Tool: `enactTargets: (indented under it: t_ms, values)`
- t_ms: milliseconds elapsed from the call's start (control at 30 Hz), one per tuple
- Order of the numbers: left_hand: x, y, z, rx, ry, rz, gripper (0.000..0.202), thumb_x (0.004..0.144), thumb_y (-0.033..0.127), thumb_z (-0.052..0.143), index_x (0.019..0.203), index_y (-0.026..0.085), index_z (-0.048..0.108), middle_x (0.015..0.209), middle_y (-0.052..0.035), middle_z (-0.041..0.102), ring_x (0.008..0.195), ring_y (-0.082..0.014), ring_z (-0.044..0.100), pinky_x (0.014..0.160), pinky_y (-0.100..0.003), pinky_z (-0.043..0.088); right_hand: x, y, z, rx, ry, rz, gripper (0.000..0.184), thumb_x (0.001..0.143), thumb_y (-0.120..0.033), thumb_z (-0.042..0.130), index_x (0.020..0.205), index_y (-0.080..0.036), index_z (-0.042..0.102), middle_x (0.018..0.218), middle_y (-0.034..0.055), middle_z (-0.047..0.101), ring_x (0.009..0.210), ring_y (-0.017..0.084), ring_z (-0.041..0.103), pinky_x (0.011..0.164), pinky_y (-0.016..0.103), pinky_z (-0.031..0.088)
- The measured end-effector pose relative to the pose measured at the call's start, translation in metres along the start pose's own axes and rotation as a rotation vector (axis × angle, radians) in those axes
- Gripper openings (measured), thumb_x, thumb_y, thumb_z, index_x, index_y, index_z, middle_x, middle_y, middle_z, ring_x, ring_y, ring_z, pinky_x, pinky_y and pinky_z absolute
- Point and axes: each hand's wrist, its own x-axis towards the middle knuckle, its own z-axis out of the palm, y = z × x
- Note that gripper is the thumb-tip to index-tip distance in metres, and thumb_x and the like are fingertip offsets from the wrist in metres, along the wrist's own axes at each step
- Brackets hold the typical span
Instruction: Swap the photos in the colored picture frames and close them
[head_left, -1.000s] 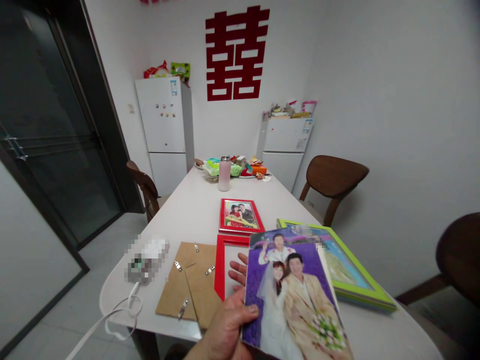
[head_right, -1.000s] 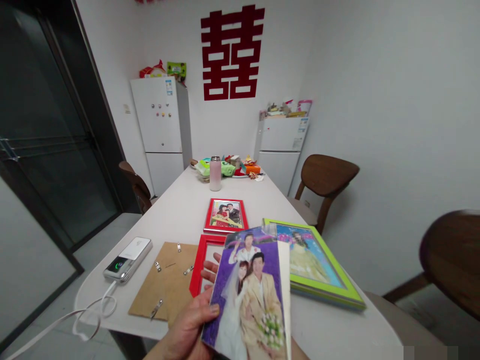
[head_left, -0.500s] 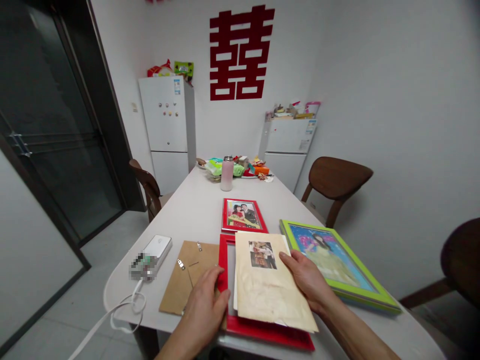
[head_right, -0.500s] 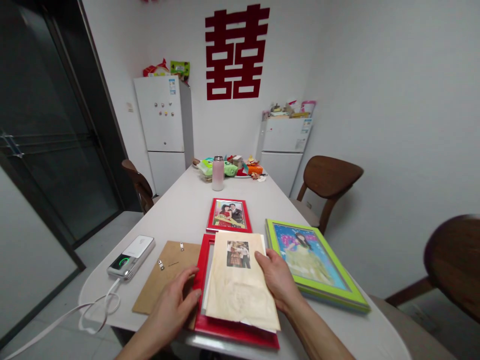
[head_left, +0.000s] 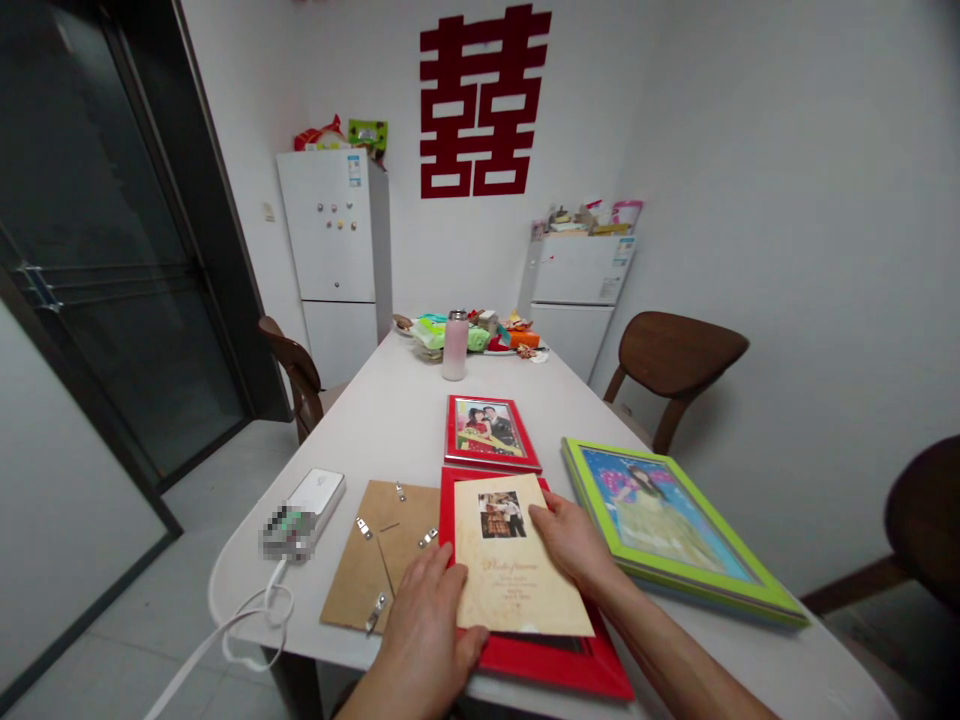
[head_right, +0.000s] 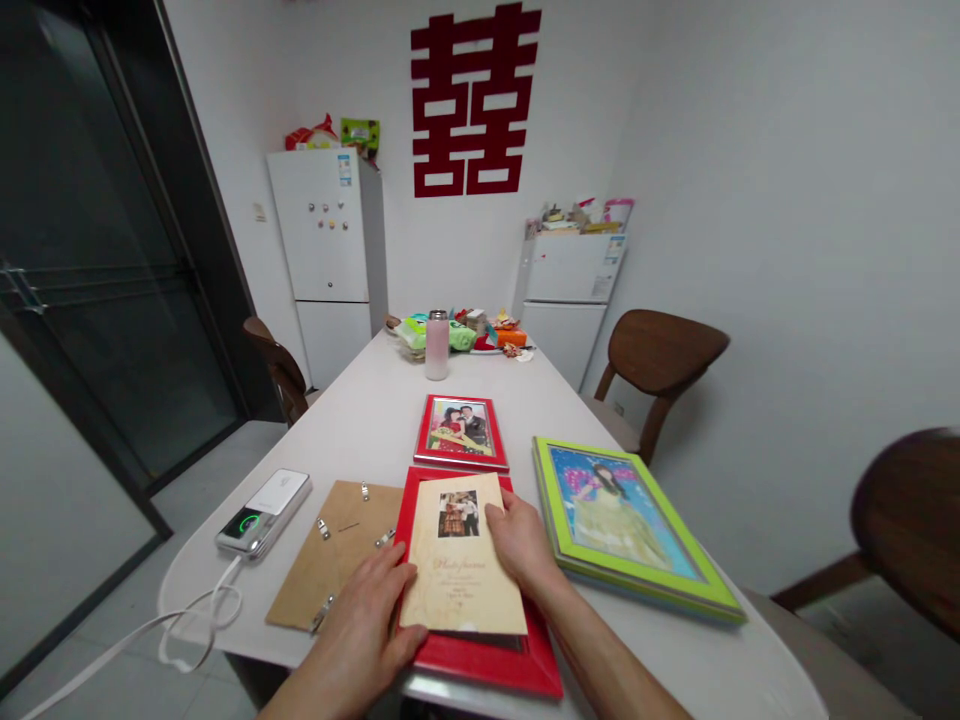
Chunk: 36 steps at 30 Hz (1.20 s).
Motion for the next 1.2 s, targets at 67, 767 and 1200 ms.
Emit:
enactTargets:
  t_ms: [67,767,1200]
  values:
    - [0.0,0.001,0.001,0.051,-0.01,0.013,0.043,0.06,0.025,0.059,0.102,0.015,0.057,0.127,-0.0129,0.039,0.118,-0.0306,0.028,0.098,-0.043,0.018,0.0,-0.001,-0.002,-0.108,0.018,-0.03,0.036,0.072,-0.027,0.036,0.098,-0.015,0.057,0.086,0.0081,0.065,0.077,0.02,0.059,0.066,0.027,0.042]
    - [-0.03,-0.055,-0.063,0.321,0.015,-0.162,0.066,0.053,0.029,0.067,0.114,0.013,0.047,0.13,-0.016,0.03,0.121,-0.0292,0.022,0.099,-0.041,0.021,-0.072,-0.072,0.046,-0.359,-0.273,-0.523,0.049,0.067,-0.045,0.051,0.109,-0.021,0.049,0.1,0.0083,0.053,0.094,0.022,0.045,0.085,0.037,0.029]
    - [-0.025,-0.081,-0.063,0.573,0.4,0.387,0.059,0.069,0.032,0.059,0.121,0.018,0.034,0.127,-0.0153,0.038,0.116,-0.0285,0.034,0.09,-0.043,0.037,-0.077,-0.078,0.058,0.002,-0.155,-0.462,0.053,0.06,-0.016,0.047,0.112,-0.009,0.045,0.111,0.0119,0.047,0.104,0.019,0.042,0.093,0.031,0.031]
